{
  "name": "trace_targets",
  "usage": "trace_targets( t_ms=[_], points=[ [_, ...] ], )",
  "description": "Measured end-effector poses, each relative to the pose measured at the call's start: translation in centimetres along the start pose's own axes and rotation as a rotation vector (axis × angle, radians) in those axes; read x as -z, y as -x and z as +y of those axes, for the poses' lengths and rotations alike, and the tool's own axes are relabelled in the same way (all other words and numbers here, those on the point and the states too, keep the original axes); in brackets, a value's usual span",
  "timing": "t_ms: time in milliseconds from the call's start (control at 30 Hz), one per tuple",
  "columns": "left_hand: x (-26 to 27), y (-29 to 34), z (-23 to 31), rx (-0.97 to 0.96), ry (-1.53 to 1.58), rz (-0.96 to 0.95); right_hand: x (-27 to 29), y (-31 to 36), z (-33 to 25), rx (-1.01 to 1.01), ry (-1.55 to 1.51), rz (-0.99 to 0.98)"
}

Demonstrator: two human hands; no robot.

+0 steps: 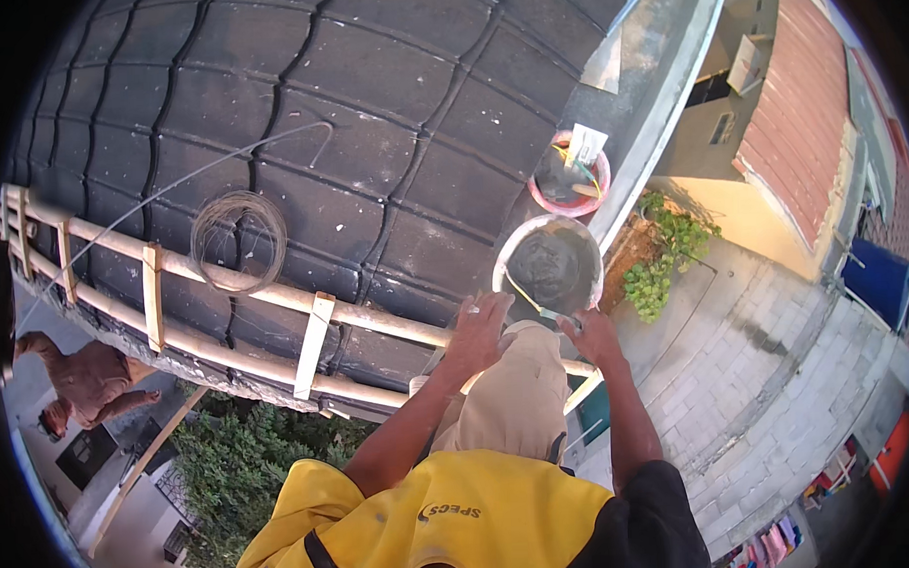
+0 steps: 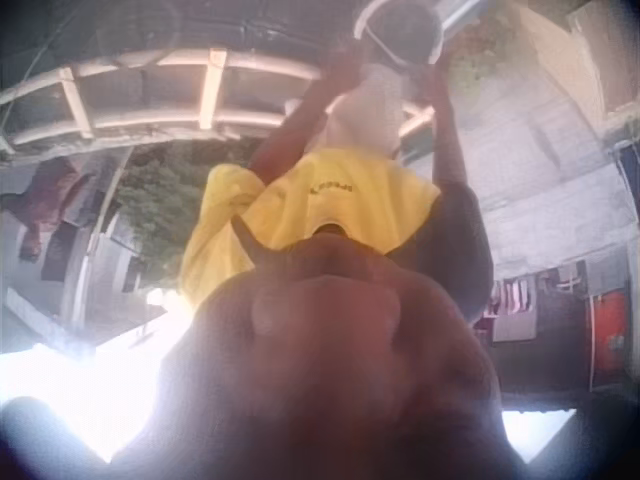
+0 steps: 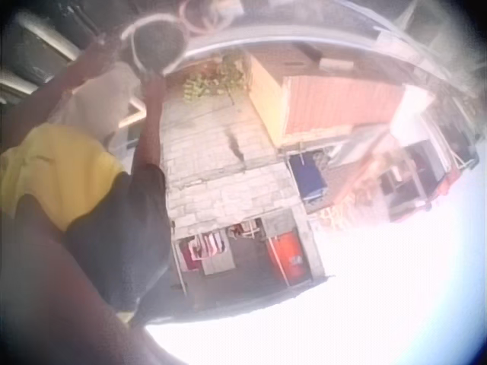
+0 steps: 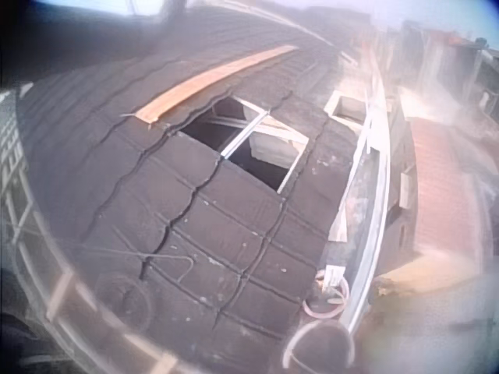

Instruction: The person repairs a section of a tiled roof using a hammer to secure wooden supports, handling wire, and receiving a bucket of cement from a co-worker.

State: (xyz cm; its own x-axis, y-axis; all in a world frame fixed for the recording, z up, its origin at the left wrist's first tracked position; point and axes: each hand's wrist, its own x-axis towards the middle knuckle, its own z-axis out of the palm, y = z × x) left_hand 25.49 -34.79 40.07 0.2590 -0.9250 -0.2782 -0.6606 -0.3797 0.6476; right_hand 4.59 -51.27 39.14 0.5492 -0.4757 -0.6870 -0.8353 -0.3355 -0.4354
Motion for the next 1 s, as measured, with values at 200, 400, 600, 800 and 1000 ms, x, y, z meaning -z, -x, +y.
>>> trace_targets(
  t_ms=[200, 400, 600, 800, 1000],
  points=[
    [4.3, 14.9, -18.5, 0.751, 0.3, 0.435, -0.5, 2.0, 0.1, -0.039, -0.345, 0.325],
    [14.6, 28.4, -26.6, 1.084, -0.013, 0.848, 0.7, 2.3, 9.5, -0.306, -0.741, 0.383],
    [7.3, 33.5, -18.4, 1.255, 0.271, 0.644, 0.7, 0.3, 13.2, -0.594, -1.044, 0.39],
    [2.0, 32.8, -8.0, 1.379, 0.237, 0.412, 1.8, -0.9, 17.7, -0.687, -1.153, 0.316],
    [1.4, 32.4, -3.9, 1.48, 0.333, 0.304, 3.7, -3.3, 19.3, -0.612, -1.006, 0.169]
  ],
)
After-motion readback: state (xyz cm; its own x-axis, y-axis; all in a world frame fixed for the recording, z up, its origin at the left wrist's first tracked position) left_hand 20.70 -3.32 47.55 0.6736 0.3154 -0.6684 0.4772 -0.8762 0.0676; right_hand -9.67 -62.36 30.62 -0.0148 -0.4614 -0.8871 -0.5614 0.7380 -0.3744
